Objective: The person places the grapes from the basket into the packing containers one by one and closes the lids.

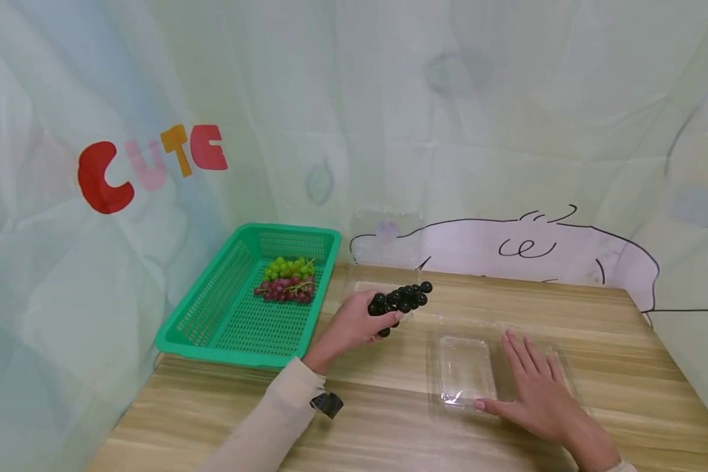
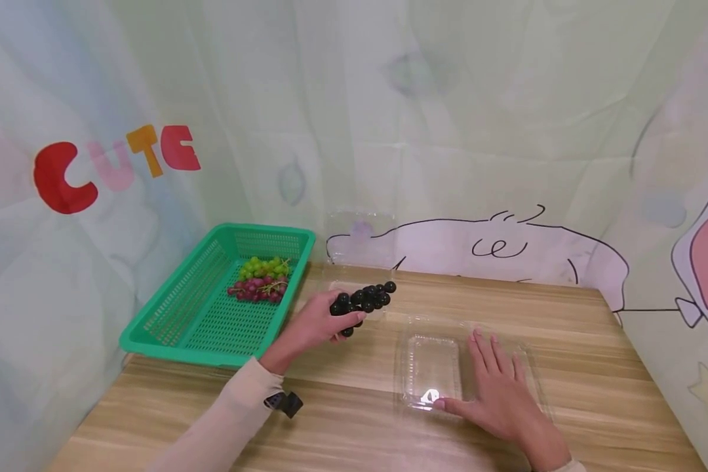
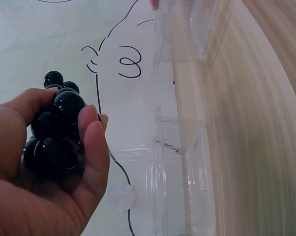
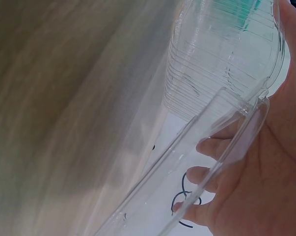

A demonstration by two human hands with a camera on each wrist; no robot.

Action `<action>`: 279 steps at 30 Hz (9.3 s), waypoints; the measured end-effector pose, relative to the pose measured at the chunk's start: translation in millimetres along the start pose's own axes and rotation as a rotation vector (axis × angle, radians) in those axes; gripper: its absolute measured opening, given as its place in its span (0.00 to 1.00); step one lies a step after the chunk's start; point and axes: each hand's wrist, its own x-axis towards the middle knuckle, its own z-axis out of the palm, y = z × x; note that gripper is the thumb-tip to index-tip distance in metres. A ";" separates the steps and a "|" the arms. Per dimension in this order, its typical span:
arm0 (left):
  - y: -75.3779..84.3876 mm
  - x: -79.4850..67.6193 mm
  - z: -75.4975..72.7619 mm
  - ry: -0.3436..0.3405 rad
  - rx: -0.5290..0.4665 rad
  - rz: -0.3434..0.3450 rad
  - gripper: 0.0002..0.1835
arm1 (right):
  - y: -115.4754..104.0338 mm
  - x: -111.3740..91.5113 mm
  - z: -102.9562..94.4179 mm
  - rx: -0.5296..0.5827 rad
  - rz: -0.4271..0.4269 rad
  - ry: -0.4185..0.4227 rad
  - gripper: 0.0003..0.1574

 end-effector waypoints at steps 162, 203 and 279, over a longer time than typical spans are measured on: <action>31.4 33.3 149.9 0.067 1.017 0.247 0.19 | 0.5 -0.2 1.8 0.036 0.032 -0.042 0.76; 26.7 25.8 161.6 -0.044 1.117 0.320 0.24 | -1.0 -0.1 0.8 0.021 0.026 -0.020 0.77; 44.1 9.4 166.5 -0.337 1.016 0.337 0.18 | 0.2 -1.7 1.3 -0.007 0.012 0.001 0.75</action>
